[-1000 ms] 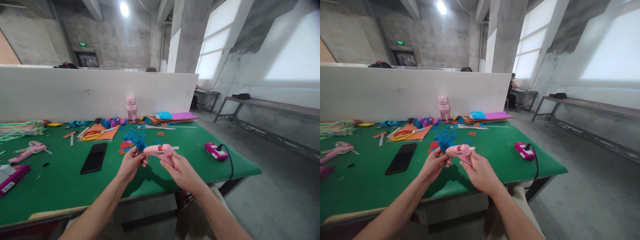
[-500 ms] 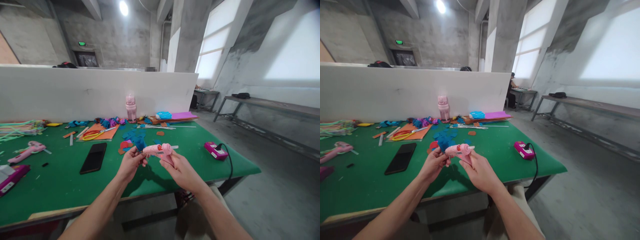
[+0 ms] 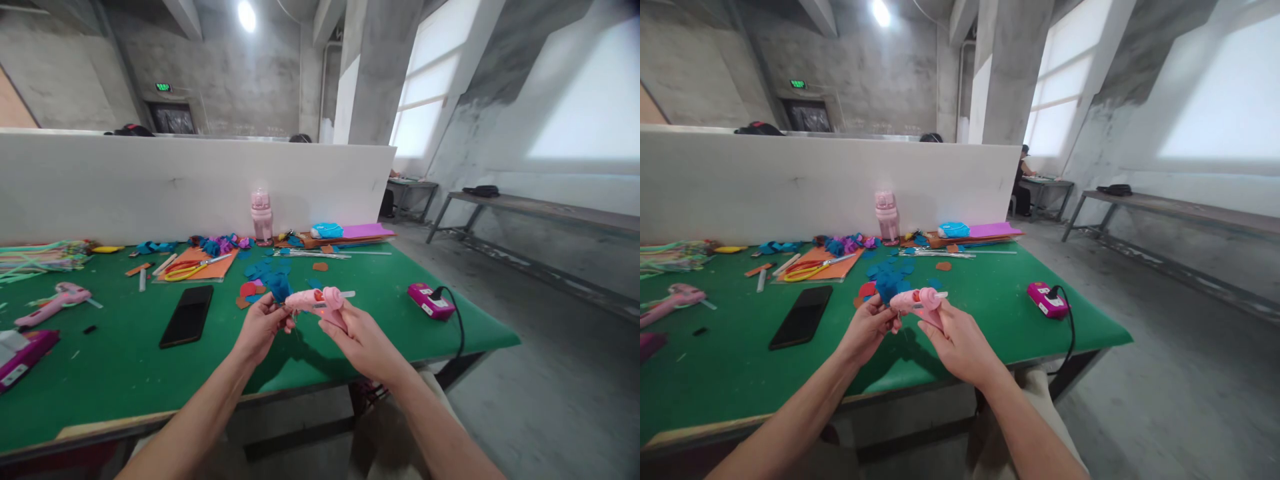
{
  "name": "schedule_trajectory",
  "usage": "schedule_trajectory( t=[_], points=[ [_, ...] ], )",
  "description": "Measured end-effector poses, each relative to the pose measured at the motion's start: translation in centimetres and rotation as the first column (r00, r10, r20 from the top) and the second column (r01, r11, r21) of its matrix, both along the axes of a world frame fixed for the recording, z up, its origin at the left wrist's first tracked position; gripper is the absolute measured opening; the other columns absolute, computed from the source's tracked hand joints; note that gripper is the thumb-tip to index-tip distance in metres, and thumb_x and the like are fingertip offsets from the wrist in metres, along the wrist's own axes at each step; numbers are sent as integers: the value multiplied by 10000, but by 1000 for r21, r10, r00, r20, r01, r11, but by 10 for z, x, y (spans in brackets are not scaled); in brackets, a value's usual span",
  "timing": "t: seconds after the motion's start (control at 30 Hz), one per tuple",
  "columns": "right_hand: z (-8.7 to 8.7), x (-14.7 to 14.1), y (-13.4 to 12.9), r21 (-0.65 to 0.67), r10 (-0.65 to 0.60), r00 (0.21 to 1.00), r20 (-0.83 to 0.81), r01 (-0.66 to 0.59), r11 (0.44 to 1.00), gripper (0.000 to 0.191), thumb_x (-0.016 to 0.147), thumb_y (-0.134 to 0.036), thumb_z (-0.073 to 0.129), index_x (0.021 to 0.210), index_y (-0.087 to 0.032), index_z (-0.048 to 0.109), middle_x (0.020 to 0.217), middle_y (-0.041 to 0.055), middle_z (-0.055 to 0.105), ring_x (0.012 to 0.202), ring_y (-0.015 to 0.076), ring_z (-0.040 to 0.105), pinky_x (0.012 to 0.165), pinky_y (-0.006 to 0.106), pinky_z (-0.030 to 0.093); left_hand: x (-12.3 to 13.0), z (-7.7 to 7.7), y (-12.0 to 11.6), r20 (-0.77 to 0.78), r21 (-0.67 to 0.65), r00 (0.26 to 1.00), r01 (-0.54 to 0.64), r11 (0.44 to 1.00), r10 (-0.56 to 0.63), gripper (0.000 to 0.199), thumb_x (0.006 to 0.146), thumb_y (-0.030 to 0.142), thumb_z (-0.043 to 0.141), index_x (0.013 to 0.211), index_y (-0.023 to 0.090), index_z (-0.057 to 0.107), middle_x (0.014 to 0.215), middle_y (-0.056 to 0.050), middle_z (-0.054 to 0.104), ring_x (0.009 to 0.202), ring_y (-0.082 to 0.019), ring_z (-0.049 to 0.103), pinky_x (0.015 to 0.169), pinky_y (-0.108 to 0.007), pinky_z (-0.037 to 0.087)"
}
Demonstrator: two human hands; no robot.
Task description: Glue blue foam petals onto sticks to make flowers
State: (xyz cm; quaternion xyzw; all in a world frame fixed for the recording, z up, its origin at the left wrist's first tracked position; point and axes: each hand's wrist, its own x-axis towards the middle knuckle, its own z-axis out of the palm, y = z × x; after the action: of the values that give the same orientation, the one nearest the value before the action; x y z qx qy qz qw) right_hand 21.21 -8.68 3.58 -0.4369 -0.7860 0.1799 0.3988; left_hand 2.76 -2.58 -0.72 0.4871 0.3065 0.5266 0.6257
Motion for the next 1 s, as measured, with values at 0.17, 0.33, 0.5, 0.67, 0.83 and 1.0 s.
schedule_trajectory(
  t=[0.17,0.33,0.5,0.67,0.83,1.0],
  points=[
    [0,1,0,9,-9,1000,12,9,1000,355,867,-280,437,1209,-194,482,1201,83,556,1107,220,511,935,351,400,0,1,0,-10,-12,1000,6,1000,-7,207,679,229,676,832,147,562,683,-5,631,487,-73,554,435,-175,414],
    [1,1,0,-35,-9,1000,18,10,999,373,865,-288,440,1223,-184,465,1166,93,575,1069,224,535,914,352,412,1,4,-1,-8,-17,1000,-7,1000,6,208,666,229,687,800,148,550,616,19,602,463,-76,546,426,-177,416],
    [3,1,0,-7,-25,1000,-7,25,1000,310,854,-278,449,1144,-191,515,1149,90,577,1072,235,526,903,359,412,1,3,-1,-2,-21,1000,-1,1000,0,212,669,232,687,810,148,554,640,8,620,470,-74,548,425,-171,413],
    [4,4,1,-145,-48,993,-106,32,989,191,844,-317,466,845,-171,589,880,77,635,691,166,583,636,282,467,-1,2,0,15,-52,1000,4,999,-3,229,672,237,686,841,137,568,708,-30,658,487,-68,551,435,-166,414],
    [3,9,6,-390,-16,896,-443,-177,904,277,830,-383,482,994,-161,510,806,37,620,393,47,381,382,206,315,-2,2,1,76,-105,997,42,994,-34,237,681,217,687,866,139,563,700,-24,658,465,-47,525,423,-149,401],
    [-4,15,15,-453,-32,781,-623,-327,829,228,805,-383,526,891,-172,536,739,14,594,384,32,368,356,186,259,-1,0,0,144,-154,986,110,982,-88,210,681,199,691,835,133,566,675,-18,649,453,-39,513,413,-139,394]
  ],
)
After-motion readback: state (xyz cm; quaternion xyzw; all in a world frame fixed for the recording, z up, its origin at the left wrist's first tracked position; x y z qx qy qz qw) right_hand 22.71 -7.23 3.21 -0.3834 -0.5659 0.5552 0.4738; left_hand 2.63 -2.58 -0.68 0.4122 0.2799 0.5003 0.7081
